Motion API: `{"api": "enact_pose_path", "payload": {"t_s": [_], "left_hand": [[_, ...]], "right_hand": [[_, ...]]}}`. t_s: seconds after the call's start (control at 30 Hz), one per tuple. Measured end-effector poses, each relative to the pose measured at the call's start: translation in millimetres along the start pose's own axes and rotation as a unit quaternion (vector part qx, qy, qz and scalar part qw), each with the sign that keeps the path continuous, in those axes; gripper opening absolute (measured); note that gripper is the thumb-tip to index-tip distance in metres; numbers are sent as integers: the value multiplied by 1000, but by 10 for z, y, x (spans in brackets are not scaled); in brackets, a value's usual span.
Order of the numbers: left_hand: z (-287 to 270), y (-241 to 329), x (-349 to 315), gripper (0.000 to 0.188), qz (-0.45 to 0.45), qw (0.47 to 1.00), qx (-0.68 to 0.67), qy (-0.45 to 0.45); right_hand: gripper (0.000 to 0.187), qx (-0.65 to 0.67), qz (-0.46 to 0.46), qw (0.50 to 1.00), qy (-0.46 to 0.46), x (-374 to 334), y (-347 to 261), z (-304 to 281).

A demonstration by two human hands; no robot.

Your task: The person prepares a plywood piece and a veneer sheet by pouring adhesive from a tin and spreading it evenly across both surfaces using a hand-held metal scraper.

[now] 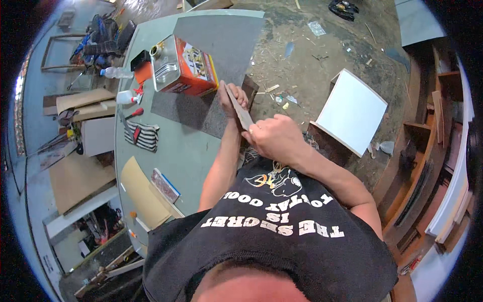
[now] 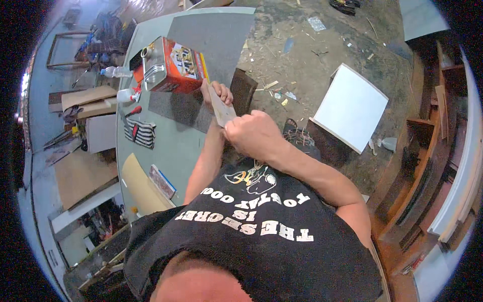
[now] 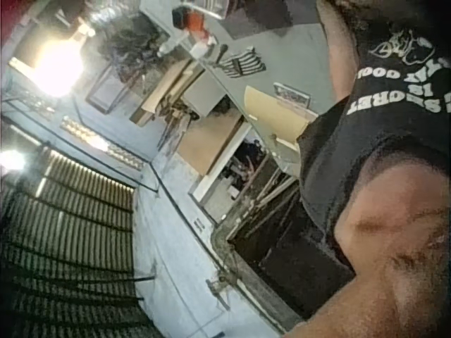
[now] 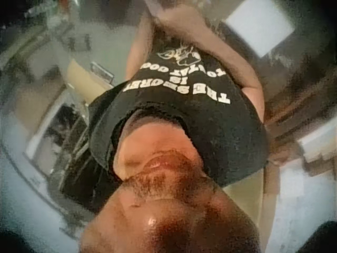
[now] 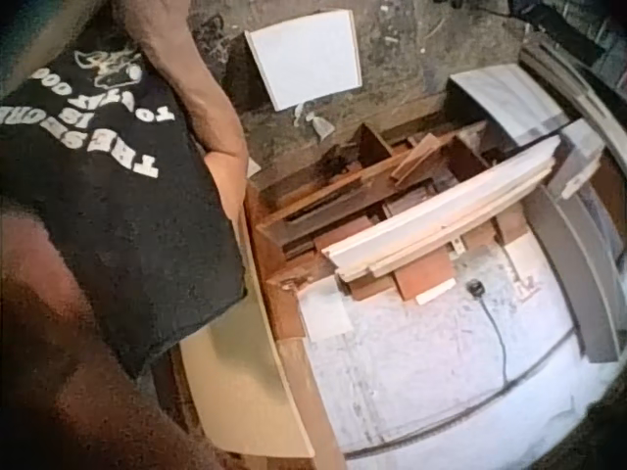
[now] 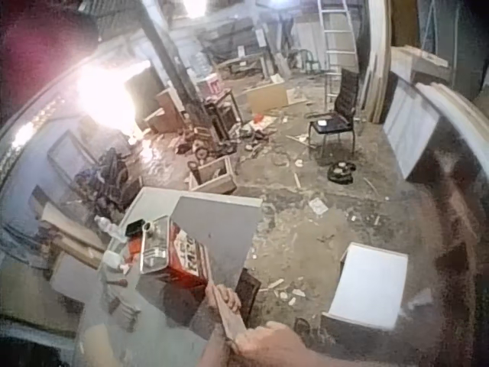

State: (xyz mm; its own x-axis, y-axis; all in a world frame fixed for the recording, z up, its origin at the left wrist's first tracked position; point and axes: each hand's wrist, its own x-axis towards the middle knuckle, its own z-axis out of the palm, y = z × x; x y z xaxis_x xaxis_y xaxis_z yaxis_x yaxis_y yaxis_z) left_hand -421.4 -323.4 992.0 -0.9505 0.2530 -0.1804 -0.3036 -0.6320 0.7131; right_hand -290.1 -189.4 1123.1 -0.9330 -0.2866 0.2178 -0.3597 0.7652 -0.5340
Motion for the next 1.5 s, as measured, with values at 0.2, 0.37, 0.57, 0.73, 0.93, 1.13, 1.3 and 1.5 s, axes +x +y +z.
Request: {"api": "enact_pose_path", "payload": {"t_s": [0.2, 0.37, 0.57, 0.73, 0.93, 1.13, 1.3, 1.5], "left_hand": [[-809, 159, 197, 57, -31, 997, 40, 62], [-286, 500, -19, 49, -158, 961, -184, -132], [83, 438, -211, 47, -204, 897, -317, -231], [273, 410, -298, 52, -237, 881, -321, -253], [567, 505, -450, 52, -256, 898, -280, -224], [526, 435, -450, 53, -257, 894, -255, -263], [521, 377, -440, 53, -269, 874, -277, -293], [529, 305, -492, 53, -273, 878, -299, -255]], "right_hand": [[41, 241, 47, 966, -76, -357, -147, -720], [33, 153, 269, 951, 19, -542, 370, -575], [27, 92, 249, 929, 257, -564, 693, -392], [36, 73, 342, 937, -12, -560, 708, -608], [48, 133, 277, 934, 182, -453, 622, -542], [31, 192, 335, 919, 76, -500, 770, -526], [35, 162, 361, 917, 51, -529, 835, -520], [52, 56, 114, 981, 150, -427, 721, -467]]}}
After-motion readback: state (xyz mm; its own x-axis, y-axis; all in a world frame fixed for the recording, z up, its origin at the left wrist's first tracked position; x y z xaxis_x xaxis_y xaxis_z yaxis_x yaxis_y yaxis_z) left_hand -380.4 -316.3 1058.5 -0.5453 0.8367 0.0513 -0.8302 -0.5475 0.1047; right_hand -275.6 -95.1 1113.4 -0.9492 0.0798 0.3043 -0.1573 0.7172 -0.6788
